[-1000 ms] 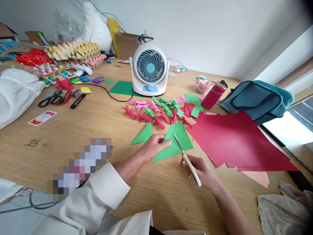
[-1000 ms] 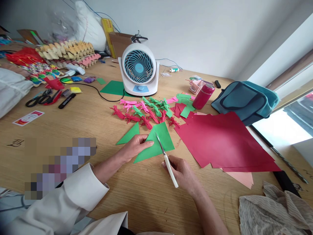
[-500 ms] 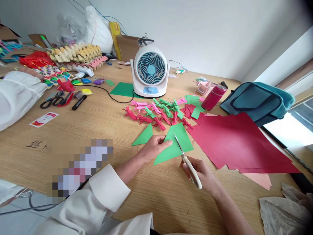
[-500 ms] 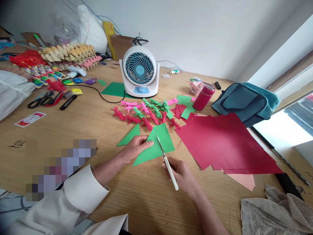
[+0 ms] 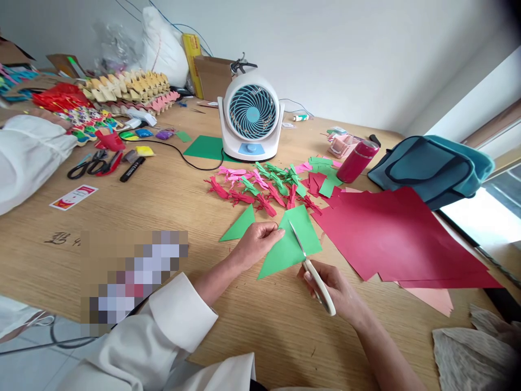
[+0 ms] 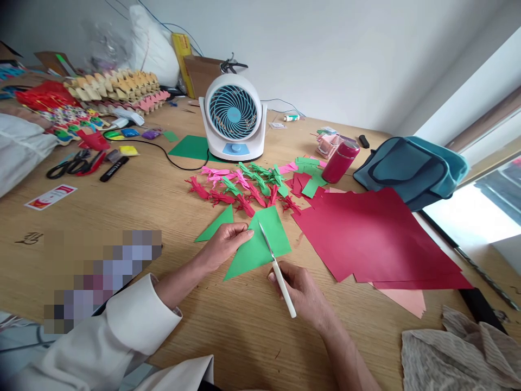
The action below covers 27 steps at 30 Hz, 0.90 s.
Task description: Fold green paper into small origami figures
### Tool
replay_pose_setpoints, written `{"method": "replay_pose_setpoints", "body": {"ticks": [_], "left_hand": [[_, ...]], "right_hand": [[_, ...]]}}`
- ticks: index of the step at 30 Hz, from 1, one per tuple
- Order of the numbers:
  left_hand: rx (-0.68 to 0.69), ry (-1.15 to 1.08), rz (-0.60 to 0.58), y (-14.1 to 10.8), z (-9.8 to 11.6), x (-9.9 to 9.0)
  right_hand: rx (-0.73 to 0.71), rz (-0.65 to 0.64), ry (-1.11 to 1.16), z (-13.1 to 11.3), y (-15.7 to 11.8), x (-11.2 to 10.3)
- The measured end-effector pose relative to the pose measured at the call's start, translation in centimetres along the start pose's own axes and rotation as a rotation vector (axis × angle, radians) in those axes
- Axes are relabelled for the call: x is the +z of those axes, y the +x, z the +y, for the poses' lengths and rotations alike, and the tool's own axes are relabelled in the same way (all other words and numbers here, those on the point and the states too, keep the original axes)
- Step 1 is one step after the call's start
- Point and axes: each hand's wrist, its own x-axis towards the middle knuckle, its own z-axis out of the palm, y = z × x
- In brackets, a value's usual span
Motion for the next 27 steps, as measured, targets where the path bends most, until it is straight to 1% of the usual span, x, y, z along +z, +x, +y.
{"method": "replay_pose_setpoints", "body": {"ticks": [8,15,21,27], "left_hand": [[-0.041,-0.036,-0.009,0.0,0.21,0.11],[-0.091,-0.132,-0.018,-0.07,0.02,0.25],[-0.062,-0.101,0.008,-0.12,0.25,0.28],[-0.056,-0.107,0.007,-0.13,0.22,0.37]], "right_hand": [[-0.012,0.015,-0.037,0.05,-0.04,-0.05],[-0.002,0.028,0.01,-0.31,0.07,0.23],[-0.001,0.04,0.026,-0.44,0.04,0.39],[-0.013,0.051,0.035,-0.57,0.1,0.55]]}}
